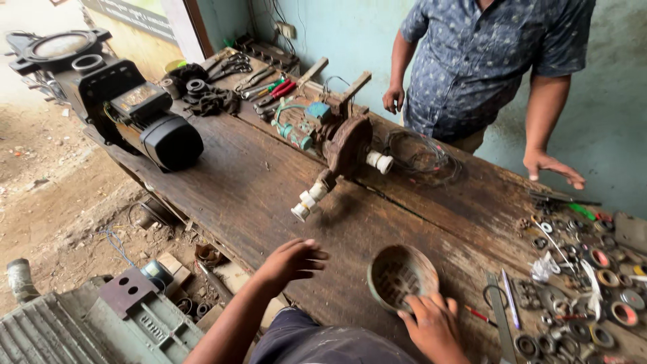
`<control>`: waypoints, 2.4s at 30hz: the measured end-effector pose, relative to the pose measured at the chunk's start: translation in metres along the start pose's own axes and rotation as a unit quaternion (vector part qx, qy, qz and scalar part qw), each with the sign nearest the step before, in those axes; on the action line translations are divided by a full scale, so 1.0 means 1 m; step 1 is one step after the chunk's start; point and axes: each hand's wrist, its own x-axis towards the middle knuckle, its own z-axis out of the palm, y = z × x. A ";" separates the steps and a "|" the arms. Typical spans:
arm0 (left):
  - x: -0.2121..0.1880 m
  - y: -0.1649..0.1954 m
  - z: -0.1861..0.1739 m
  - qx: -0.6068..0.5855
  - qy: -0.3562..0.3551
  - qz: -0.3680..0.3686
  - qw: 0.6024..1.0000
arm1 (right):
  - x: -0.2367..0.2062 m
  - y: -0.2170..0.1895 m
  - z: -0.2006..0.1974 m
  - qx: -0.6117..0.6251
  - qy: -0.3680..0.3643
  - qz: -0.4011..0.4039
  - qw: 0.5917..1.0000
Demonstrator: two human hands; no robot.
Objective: The person works on a rusty electric water pump mounted on a metal frame on a wooden workbench. They hammer a punch against the pump housing, pry at the pump body with a chisel-like tool, reposition the pump, use pliers on its parts, and handle a coiled wire near the machine.
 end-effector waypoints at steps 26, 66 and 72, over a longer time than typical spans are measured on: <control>0.172 0.101 -0.271 0.072 -0.046 -0.093 0.992 | 0.217 -0.250 0.093 0.215 0.041 0.210 0.953; 0.169 0.057 -0.232 0.075 -0.104 -0.128 0.983 | 0.404 -0.223 -0.003 -0.168 -0.089 0.135 0.972; 0.142 0.041 -0.235 0.075 -0.054 -0.126 0.988 | 0.442 -0.178 -0.050 -0.062 0.040 0.157 0.985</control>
